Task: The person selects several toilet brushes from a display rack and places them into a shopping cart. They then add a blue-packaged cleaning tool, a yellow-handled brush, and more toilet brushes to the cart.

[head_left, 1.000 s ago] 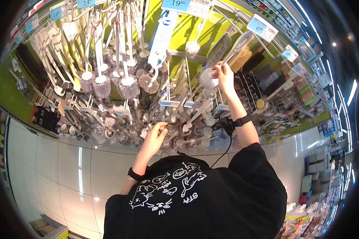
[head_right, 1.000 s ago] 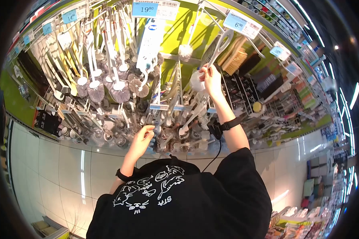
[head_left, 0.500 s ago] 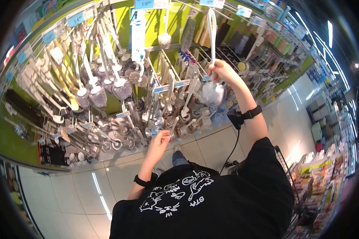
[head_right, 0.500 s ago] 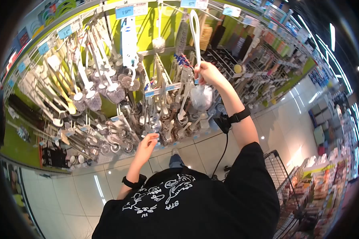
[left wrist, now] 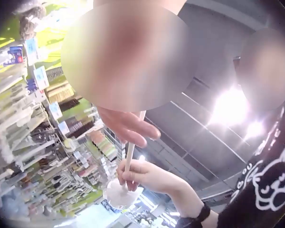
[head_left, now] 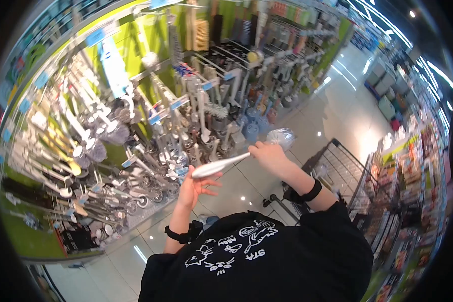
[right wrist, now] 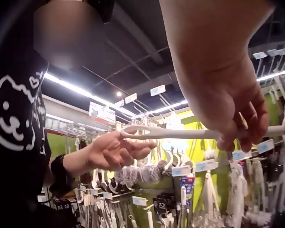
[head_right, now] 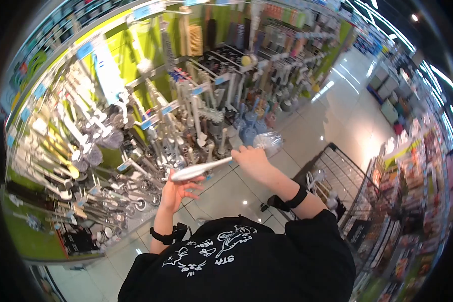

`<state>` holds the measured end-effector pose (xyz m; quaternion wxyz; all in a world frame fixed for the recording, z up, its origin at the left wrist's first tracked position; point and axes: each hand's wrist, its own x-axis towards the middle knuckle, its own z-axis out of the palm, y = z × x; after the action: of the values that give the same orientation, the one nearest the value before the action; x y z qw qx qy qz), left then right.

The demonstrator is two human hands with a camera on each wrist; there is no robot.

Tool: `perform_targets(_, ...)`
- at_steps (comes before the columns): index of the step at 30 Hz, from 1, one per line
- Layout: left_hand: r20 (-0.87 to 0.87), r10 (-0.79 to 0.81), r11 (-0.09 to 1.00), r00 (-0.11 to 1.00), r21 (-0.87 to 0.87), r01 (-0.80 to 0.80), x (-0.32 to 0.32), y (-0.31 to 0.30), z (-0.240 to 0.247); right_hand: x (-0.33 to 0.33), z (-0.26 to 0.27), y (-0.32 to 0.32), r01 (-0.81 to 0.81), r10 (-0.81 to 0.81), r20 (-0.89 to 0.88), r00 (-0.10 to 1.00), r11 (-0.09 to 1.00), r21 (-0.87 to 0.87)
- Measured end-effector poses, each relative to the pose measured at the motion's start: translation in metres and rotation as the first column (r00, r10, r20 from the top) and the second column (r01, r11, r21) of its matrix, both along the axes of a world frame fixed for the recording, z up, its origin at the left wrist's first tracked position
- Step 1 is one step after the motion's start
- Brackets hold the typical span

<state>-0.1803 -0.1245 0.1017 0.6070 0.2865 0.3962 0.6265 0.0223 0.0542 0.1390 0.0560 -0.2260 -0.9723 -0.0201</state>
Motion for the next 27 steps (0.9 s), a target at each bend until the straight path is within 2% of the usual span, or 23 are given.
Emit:
perform_targets(2,-0.008,-0.231,0.972,0.973,-0.053,0.230,0.032,0.009,0.014,0.045,-0.019,-0.009,0.105,-0.104,-0.022,0.994,0.994,0.031)
perform_targets(3,-0.034,-0.293,0.952,0.956,-0.107,0.288,0.056,0.013,0.020,0.072,-0.029,-0.015,0.158,-0.157,-0.047,0.987,0.987,0.034)
perform_targets(6,-0.090,-0.613,0.786,0.785,-0.176,0.593,0.112,0.034,-0.010,0.162,-0.046,-0.043,0.342,-0.341,-0.055,0.939,0.939,0.027)
perform_targets(7,0.019,-0.626,0.759,0.780,-0.215,0.614,0.139,0.037,-0.007,0.193,-0.049,-0.052,0.404,-0.403,-0.053,0.914,0.914,0.025)
perform_targets(10,0.197,-0.657,0.674,0.727,-0.277,0.684,0.223,0.042,-0.023,0.280,-0.058,-0.083,0.604,-0.588,-0.186,0.787,0.796,0.041)
perform_targets(12,0.292,-0.727,0.541,0.621,-0.313,0.780,0.278,0.042,-0.030,0.337,-0.063,-0.106,0.665,-0.679,-0.252,0.690,0.732,-0.151)
perform_targets(14,0.354,-0.789,0.414,0.503,-0.298,0.860,0.325,0.044,-0.052,0.385,-0.069,-0.128,0.659,-0.730,-0.337,0.594,0.682,-0.316)
perform_targets(15,0.361,-0.803,0.387,0.475,-0.292,0.875,0.345,0.044,-0.058,0.405,-0.065,-0.140,0.677,-0.717,-0.383,0.583,0.689,-0.259)
perform_targets(19,0.340,-0.810,0.385,0.477,-0.304,0.871,0.408,0.058,-0.069,0.471,-0.050,-0.184,0.752,-0.873,-0.363,0.325,0.472,-0.461)
perform_targets(22,0.476,-0.696,0.402,0.537,-0.363,0.841,0.444,0.092,-0.096,0.513,-0.057,-0.215,0.798,-0.942,-0.297,0.155,0.297,-0.525)
perform_targets(25,0.620,-0.501,0.316,0.604,-0.518,0.794,0.481,0.151,-0.126,0.545,-0.076,-0.242,0.849,-0.949,-0.311,0.056,0.209,-0.485)
perform_targets(27,0.549,-0.492,0.299,0.676,-0.623,0.723,0.506,0.191,-0.144,0.560,-0.084,-0.255,0.843,-0.963,-0.269,-0.023,0.126,-0.524)
